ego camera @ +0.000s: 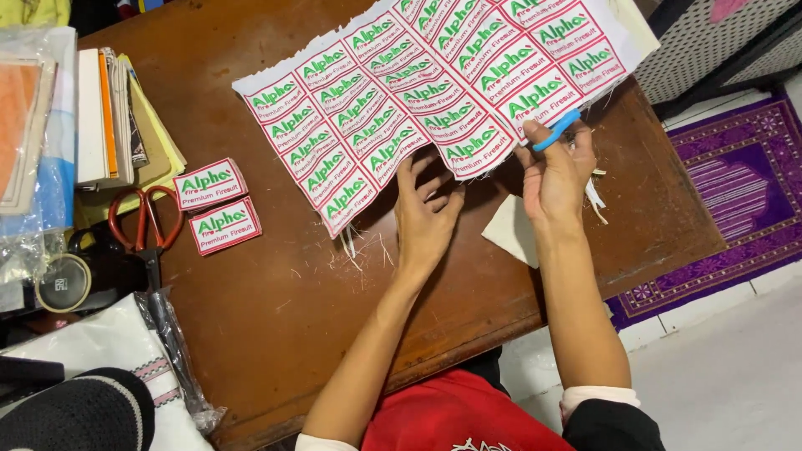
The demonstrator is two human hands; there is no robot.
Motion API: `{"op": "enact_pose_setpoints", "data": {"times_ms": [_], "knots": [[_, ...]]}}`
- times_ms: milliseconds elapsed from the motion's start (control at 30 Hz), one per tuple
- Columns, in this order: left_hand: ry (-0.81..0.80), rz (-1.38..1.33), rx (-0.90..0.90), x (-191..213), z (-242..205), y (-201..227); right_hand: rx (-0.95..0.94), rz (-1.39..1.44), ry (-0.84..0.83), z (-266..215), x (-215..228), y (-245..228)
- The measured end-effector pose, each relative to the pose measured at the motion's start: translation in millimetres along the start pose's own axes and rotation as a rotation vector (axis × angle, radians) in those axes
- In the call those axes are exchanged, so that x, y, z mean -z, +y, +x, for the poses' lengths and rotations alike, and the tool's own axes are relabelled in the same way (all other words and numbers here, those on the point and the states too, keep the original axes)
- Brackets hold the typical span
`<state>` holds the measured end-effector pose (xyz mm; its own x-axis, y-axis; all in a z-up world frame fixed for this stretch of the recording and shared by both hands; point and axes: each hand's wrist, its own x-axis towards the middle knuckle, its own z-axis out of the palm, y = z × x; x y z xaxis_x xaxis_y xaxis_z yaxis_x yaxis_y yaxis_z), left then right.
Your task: Trimming and separating individual labels from a printed sheet using scissors
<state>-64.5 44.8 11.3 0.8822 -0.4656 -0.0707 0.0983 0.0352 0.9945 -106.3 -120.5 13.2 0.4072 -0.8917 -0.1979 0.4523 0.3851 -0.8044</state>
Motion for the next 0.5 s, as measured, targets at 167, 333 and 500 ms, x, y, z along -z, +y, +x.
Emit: {"op": "enact_pose_setpoints", "data": {"times_ms": [167,333,500], "knots": [[0.116,0.053,-0.060,3.1,2.2,14.4,-0.023,-0.013,-0.017,-9.6,-2.6,-0.3],[0.316,0.325,-0.418,12.4,27.6,-10.5,-0.029,-0.010,-0.010,-22.3,-7.4,-4.0],[0.257,0.589,-0.643,24.1,48.6,18.3,-0.020,-0.019,-0.071,-29.6,-4.2,6.9]]}}
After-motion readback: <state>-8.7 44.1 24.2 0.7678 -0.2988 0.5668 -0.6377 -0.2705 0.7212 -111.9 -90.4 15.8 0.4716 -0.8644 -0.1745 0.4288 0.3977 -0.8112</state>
